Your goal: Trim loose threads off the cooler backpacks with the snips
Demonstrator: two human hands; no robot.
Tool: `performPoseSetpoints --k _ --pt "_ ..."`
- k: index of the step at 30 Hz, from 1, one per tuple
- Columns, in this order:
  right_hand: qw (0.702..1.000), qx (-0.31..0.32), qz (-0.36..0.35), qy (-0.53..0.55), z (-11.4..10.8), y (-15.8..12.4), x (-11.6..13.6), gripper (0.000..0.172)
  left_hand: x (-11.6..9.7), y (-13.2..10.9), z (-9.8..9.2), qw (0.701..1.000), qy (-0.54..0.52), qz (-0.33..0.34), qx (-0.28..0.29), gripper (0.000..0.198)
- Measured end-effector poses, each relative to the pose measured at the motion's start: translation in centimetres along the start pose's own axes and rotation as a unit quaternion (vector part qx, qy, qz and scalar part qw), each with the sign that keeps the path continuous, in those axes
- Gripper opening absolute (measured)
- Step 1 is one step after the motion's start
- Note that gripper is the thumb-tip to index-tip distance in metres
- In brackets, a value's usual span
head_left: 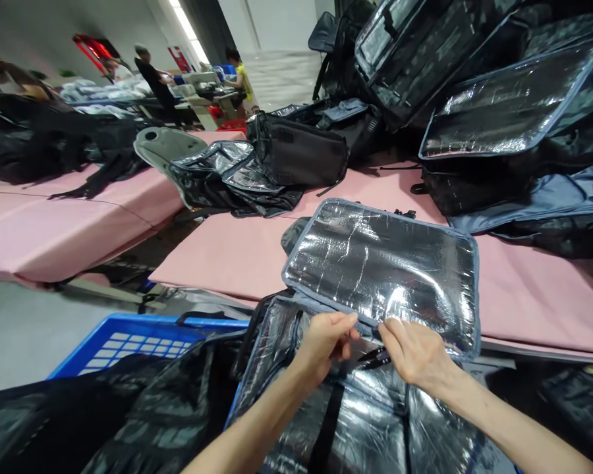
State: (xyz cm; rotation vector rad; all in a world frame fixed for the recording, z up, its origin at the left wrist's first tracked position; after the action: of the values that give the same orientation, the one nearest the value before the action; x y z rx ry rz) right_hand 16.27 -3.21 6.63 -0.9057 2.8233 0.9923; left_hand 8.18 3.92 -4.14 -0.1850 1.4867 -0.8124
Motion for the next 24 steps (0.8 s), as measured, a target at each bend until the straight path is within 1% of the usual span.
performPoseSetpoints --k 1,3,5,7,9,10,12,14,16,20,24 --pt "1.000 -0.002 -0.005 0.004 0.0 -0.1 0.2 0.025 0.4 0.3 -0.1 1.000 -0.019 -0.001 -0.011 0.035" --pt "1.000 0.001 0.010 0.013 0.1 -0.3 -0.1 0.026 0.8 0.6 -0.6 0.997 -0.050 0.023 -0.045 0.036" --pt "0.997 0.021 0.057 0.042 0.1 -0.5 -1.6 0.023 0.9 0.8 -0.8 0.994 -0.071 0.057 -0.060 0.036" --pt "0.986 0.065 0.125 0.086 0.5 -0.8 -3.9 0.017 0.8 1.0 -0.6 0.992 -0.078 0.082 -0.053 0.036" --pt "0.973 0.101 0.174 0.114 0.7 -0.9 -5.9 0.032 0.6 1.1 -0.4 0.991 -0.076 0.101 -0.043 0.036" --pt "0.970 0.108 0.184 0.116 0.6 -0.8 -6.5 0.035 0.4 1.1 -0.4 0.991 -0.072 0.109 -0.041 0.036" --pt "0.973 0.106 0.176 0.105 0.5 -0.1 -7.0 0.028 0.2 1.1 -0.4 0.990 -0.069 0.119 -0.041 0.035" --pt "0.980 0.104 0.146 0.086 0.8 0.8 -6.5 0.017 0.2 1.1 -0.5 0.989 -0.071 0.126 -0.040 0.035" --pt "0.986 0.103 0.119 0.059 1.3 1.6 -5.8 0.011 0.3 1.2 -0.5 0.988 -0.072 0.132 -0.041 0.035" --pt "0.991 0.104 0.084 0.018 1.8 2.5 -4.8 0.007 0.4 1.3 -0.5 0.987 -0.067 0.142 -0.044 0.036" --pt "0.991 0.112 0.069 0.011 1.9 2.7 -4.6 0.007 0.3 1.2 -0.6 0.987 -0.059 0.142 -0.052 0.037"
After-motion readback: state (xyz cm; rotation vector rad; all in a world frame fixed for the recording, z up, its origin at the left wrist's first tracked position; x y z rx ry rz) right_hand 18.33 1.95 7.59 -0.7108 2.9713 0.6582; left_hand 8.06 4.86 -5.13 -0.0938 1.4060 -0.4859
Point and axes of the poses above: each hand's wrist, its own y-axis towards the middle knuckle, its own z-axis out of the palm, x = y × z, the point moved 10 cm from there along y, towards the middle knuckle, and after that the axes turned 2 degrees about -z, right-handed, at the moved point
